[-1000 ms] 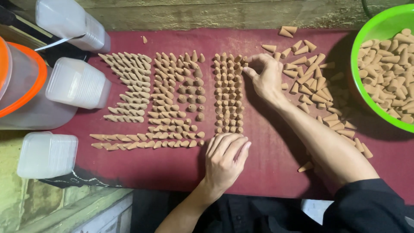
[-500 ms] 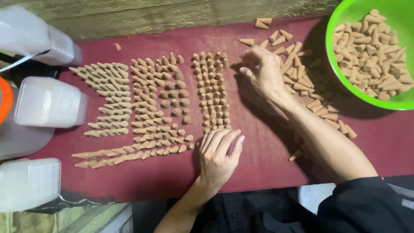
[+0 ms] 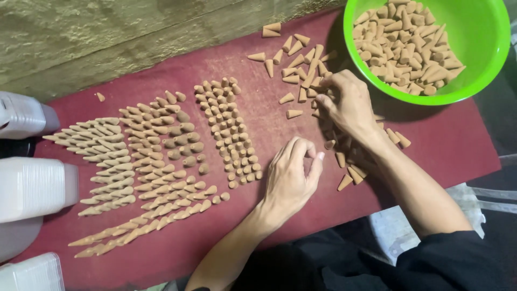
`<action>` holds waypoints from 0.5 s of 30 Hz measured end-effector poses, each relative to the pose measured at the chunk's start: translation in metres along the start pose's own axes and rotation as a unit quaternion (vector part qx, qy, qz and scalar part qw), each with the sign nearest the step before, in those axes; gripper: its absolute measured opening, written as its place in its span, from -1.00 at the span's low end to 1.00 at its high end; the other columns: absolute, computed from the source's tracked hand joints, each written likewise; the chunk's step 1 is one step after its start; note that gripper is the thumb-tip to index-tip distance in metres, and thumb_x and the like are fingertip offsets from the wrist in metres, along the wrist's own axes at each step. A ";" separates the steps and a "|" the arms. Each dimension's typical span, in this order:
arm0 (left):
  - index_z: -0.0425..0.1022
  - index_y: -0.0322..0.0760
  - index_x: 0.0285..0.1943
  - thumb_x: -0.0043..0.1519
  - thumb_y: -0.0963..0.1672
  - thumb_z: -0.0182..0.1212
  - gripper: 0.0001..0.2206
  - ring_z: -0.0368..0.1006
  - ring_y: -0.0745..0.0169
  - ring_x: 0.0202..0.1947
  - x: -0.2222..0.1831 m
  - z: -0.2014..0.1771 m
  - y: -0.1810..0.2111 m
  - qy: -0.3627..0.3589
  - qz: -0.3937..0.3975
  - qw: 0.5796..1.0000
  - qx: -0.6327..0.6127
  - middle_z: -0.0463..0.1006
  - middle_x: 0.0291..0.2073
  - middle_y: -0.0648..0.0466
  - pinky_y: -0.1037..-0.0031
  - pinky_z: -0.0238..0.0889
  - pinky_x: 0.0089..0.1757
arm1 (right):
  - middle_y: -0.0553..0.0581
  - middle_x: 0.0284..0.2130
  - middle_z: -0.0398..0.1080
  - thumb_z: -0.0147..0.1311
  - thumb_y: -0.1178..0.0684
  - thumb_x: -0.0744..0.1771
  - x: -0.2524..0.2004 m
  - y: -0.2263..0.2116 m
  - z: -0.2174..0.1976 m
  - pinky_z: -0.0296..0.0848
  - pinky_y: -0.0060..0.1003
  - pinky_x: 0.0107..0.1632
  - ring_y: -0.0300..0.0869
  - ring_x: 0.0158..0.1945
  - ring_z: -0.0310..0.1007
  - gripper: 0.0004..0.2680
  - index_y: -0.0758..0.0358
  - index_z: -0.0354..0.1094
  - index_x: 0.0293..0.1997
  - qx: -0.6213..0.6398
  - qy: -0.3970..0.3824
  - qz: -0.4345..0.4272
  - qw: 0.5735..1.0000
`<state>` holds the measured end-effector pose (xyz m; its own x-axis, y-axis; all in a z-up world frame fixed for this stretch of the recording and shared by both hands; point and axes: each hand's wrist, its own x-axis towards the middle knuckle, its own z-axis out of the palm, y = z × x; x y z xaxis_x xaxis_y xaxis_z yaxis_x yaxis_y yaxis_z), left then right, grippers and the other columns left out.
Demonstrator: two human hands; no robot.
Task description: Arranging incense cones into organized rows on a work surface
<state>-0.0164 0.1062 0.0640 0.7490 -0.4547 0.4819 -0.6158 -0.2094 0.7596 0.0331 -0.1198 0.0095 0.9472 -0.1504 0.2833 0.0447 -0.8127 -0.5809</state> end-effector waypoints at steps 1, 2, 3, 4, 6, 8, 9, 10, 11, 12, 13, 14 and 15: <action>0.34 -0.28 -0.25 0.28 -0.19 0.17 -0.90 0.47 -0.22 -0.41 0.005 0.003 -0.001 -0.002 0.002 1.000 0.000 0.38 -0.47 -0.07 0.13 0.35 -0.35 | 0.28 -0.21 0.43 0.38 0.17 0.27 -0.002 -0.002 -0.004 0.48 0.12 -0.09 0.26 -0.10 0.52 -0.80 0.20 0.51 -0.05 0.000 0.002 0.002 1.000; 0.26 -0.28 -0.29 0.32 -0.18 0.11 -0.85 0.45 -0.27 -0.40 0.009 0.007 -0.002 0.001 -0.013 1.000 -0.028 0.38 -0.43 -0.10 0.10 0.33 -0.36 | 0.28 -0.17 0.43 0.36 0.17 0.28 -0.004 -0.003 -0.007 0.48 0.14 -0.08 0.29 -0.08 0.51 -0.81 0.20 0.51 -0.05 -0.003 -0.008 0.004 1.000; 0.18 -0.27 -0.33 0.36 -0.18 0.06 -0.80 0.43 -0.32 -0.39 0.012 0.011 -0.004 0.004 -0.030 0.998 -0.057 0.38 -0.40 -0.13 0.08 0.30 -0.36 | 0.27 -0.13 0.43 0.34 0.17 0.28 -0.007 -0.005 -0.009 0.48 0.17 -0.07 0.31 -0.06 0.51 -0.82 0.19 0.51 -0.05 -0.007 -0.021 0.008 1.000; 0.18 -0.27 -0.33 0.36 -0.18 0.06 -0.80 0.43 -0.32 -0.39 0.013 0.019 -0.013 0.001 -0.030 0.998 -0.058 0.38 -0.40 -0.13 0.08 0.30 -0.36 | 0.27 -0.13 0.43 0.34 0.17 0.28 -0.010 0.002 -0.008 0.48 0.17 -0.07 0.31 -0.06 0.51 -0.82 0.19 0.51 -0.05 -0.007 -0.020 0.012 1.000; 0.15 -0.22 -0.36 0.36 -0.18 0.07 -0.77 0.43 -0.25 -0.30 0.013 0.036 -0.029 0.047 -0.082 0.992 -0.089 0.40 -0.36 -0.08 0.18 0.32 -0.25 | 0.18 -0.09 0.43 0.34 0.15 0.29 -0.018 0.013 -0.006 0.52 0.09 -0.12 0.22 -0.08 0.53 -0.84 0.14 0.51 -0.09 -0.038 -0.022 -0.008 0.999; 0.15 -0.21 -0.36 0.37 -0.17 0.08 -0.76 0.45 -0.21 -0.26 0.016 0.041 -0.030 0.063 -0.106 0.987 -0.102 0.43 -0.31 -0.06 0.19 0.31 -0.21 | 0.16 -0.06 0.43 0.32 0.13 0.30 -0.021 0.018 -0.007 0.53 0.08 -0.12 0.20 -0.07 0.54 -0.85 0.14 0.50 -0.07 -0.052 -0.017 -0.009 0.998; 0.15 -0.21 -0.36 0.38 -0.16 0.09 -0.75 0.47 -0.18 -0.22 0.017 0.043 -0.031 0.081 -0.132 0.981 -0.114 0.46 -0.26 -0.04 0.21 0.31 -0.17 | 0.13 -0.03 0.43 0.30 0.11 0.32 -0.023 0.019 -0.007 0.53 0.07 -0.13 0.18 -0.06 0.54 -0.85 0.13 0.50 -0.05 -0.065 -0.013 -0.012 0.998; 0.15 -0.21 -0.36 0.38 -0.16 0.09 -0.75 0.47 -0.18 -0.22 0.019 0.046 -0.030 0.078 -0.131 0.982 -0.115 0.46 -0.26 -0.04 0.21 0.31 -0.17 | 0.13 -0.03 0.43 0.30 0.11 0.32 -0.025 0.020 -0.007 0.53 0.07 -0.13 0.18 -0.06 0.54 -0.85 0.13 0.50 -0.05 -0.065 -0.012 -0.009 0.998; 0.14 -0.21 -0.36 0.38 -0.16 0.08 -0.75 0.47 -0.18 -0.20 0.020 0.049 -0.028 0.100 -0.150 0.976 -0.119 0.47 -0.25 -0.06 0.20 0.30 -0.15 | 0.12 -0.02 0.42 0.29 0.12 0.32 -0.028 0.021 -0.006 0.54 0.08 -0.13 0.18 -0.07 0.55 -0.86 0.13 0.48 -0.06 -0.079 -0.007 -0.009 0.997; 0.14 -0.21 -0.35 0.39 -0.16 0.06 -0.75 0.47 -0.19 -0.18 0.021 0.051 -0.027 0.123 -0.168 0.970 -0.123 0.48 -0.24 -0.07 0.19 0.29 -0.13 | 0.11 0.00 0.42 0.28 0.13 0.32 -0.030 0.022 -0.005 0.55 0.08 -0.13 0.18 -0.08 0.55 -0.86 0.12 0.47 -0.06 -0.093 -0.002 -0.010 0.996; 0.14 -0.21 -0.35 0.39 -0.16 0.06 -0.75 0.47 -0.19 -0.18 0.021 0.055 -0.027 0.120 -0.168 0.971 -0.123 0.48 -0.24 -0.07 0.19 0.29 -0.13 | 0.11 0.00 0.42 0.28 0.13 0.32 -0.032 0.022 -0.006 0.55 0.08 -0.13 0.18 -0.08 0.55 -0.86 0.12 0.47 -0.06 -0.093 -0.002 -0.007 0.996; 0.13 -0.21 -0.34 0.39 -0.17 0.05 -0.76 0.46 -0.17 -0.14 0.022 0.059 -0.028 0.144 -0.187 0.963 -0.127 0.48 -0.22 -0.09 0.20 0.28 -0.09 | 0.11 -0.02 0.42 0.26 0.12 0.34 -0.034 0.021 -0.007 0.55 0.09 -0.15 0.19 -0.11 0.55 -0.87 0.14 0.45 -0.05 -0.103 0.002 -0.009 0.995; 0.12 -0.22 -0.33 0.39 -0.18 0.03 -0.77 0.45 -0.16 -0.11 0.023 0.062 -0.028 0.169 -0.205 0.955 -0.131 0.48 -0.19 -0.11 0.21 0.28 -0.06 | 0.12 -0.03 0.43 0.23 0.12 0.36 -0.034 0.020 -0.008 0.55 0.09 -0.17 0.20 -0.14 0.55 -0.88 0.17 0.43 -0.05 -0.114 0.006 -0.012 0.993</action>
<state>0.0027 0.0482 0.0263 0.9773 -0.0666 0.2010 -0.2054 -0.0660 0.9765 -0.0009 -0.1355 -0.0062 0.9428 -0.1344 0.3052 -0.0064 -0.9223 -0.3863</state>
